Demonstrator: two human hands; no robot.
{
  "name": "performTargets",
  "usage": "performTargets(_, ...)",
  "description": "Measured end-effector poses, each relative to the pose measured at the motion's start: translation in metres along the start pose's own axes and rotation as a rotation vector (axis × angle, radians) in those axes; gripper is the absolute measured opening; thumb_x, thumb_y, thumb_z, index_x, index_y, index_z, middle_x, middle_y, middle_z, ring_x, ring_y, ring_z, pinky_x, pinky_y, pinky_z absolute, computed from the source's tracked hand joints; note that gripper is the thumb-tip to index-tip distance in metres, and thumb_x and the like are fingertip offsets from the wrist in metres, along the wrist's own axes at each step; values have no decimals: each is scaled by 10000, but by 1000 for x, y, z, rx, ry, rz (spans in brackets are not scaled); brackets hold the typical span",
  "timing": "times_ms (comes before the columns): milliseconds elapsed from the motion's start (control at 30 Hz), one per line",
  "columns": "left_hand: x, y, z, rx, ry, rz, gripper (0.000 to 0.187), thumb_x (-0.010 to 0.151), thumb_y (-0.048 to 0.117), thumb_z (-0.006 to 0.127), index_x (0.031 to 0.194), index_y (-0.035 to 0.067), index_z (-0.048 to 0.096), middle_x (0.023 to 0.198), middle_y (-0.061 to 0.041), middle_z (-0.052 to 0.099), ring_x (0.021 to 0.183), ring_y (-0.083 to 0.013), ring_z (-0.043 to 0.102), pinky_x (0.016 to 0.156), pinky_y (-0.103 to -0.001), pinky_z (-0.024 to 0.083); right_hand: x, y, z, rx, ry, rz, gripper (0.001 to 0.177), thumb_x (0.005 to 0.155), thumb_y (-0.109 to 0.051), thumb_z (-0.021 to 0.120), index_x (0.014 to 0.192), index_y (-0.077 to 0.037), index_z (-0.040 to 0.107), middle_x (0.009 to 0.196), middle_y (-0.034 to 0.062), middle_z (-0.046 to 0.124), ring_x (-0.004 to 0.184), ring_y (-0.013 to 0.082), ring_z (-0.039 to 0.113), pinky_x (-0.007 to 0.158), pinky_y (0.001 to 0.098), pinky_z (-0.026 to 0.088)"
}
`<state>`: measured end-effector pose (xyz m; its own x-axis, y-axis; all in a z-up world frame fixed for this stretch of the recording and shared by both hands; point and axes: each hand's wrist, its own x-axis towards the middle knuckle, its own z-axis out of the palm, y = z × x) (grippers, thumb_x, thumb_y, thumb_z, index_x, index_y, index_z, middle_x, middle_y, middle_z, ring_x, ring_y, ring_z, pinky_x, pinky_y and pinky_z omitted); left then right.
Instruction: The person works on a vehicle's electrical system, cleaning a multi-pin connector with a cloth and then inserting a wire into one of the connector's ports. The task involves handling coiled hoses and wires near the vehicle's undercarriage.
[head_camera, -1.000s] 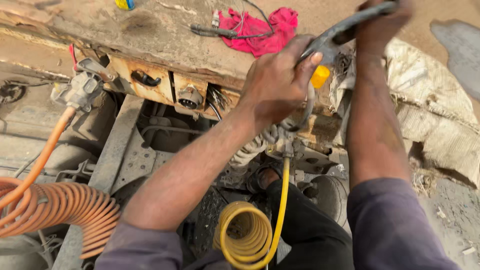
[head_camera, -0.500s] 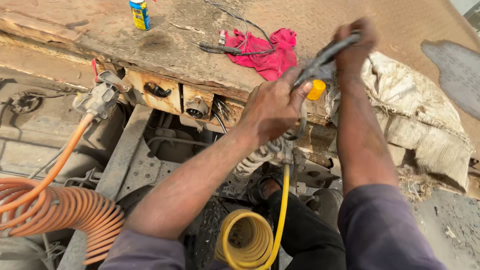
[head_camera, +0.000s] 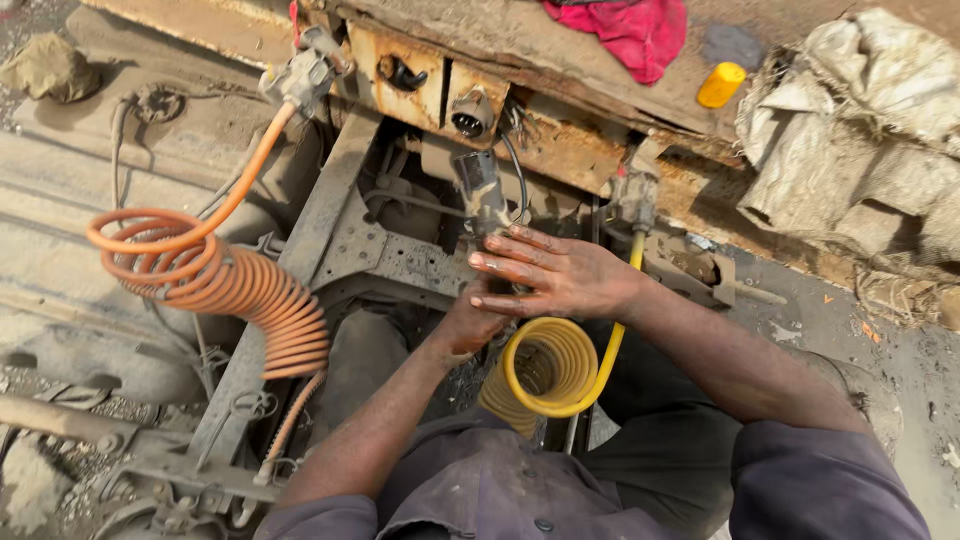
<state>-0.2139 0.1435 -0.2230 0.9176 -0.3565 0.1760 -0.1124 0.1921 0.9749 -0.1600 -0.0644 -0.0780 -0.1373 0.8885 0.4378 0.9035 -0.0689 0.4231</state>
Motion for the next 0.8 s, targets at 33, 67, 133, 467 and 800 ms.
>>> performTargets(33, -13, -6, -7, -379, 106, -173, 433, 1022, 222, 672, 1385, 12, 565, 1267, -84, 665, 1109, -165, 684, 883, -338, 601, -1, -10, 0, 91, 8, -7, 778, 843, -197, 897, 1513, -262, 505, 1601, 136, 410, 1529, 286, 365, 1308, 488, 314)
performTargets(67, -26, -8, -15, -347, 146, -156, 438, 1027, 206, 694, 1404, 15, 579, 1154, -69, 641, 1008, -151, 635, 810, -324, 553, -3, -13, 0, 115, 56, 55, 705, 876, -218, 882, 1489, -244, 535, 1603, 124, 410, 1508, 287, 374, 1271, 496, 343)
performTargets(133, -42, -4, -26, -289, 215, -113, 454, 1037, 176, 741, 1443, 23, 607, 926, -41, 594, 806, -128, 538, 665, -300, 457, -13, 1, -3, 140, 133, 284, 553, 897, -101, 765, 1415, -188, 591, 1576, 107, 439, 1453, 292, 449, 1234, 504, 423)
performTargets(467, -47, 21, -23, 328, 300, 12, 345, 881, 290, 802, 1125, 56, 728, 1066, -59, 780, 940, -130, 740, 828, -308, 615, -130, 270, 73, 1, -282, 1402, 782, 832, -377, 829, 1428, 23, 518, 1489, 323, 431, 1391, 510, 407, 1159, 532, 377)
performTargets(800, -42, 11, -26, 269, 358, -12, 301, 894, 177, 795, 1154, 42, 727, 1099, -64, 792, 1014, -148, 748, 888, -328, 603, -129, 309, 73, 157, -672, 1556, 865, 742, -540, 906, 1298, 66, 639, 1320, 296, 604, 1259, 429, 580, 1092, 502, 470)
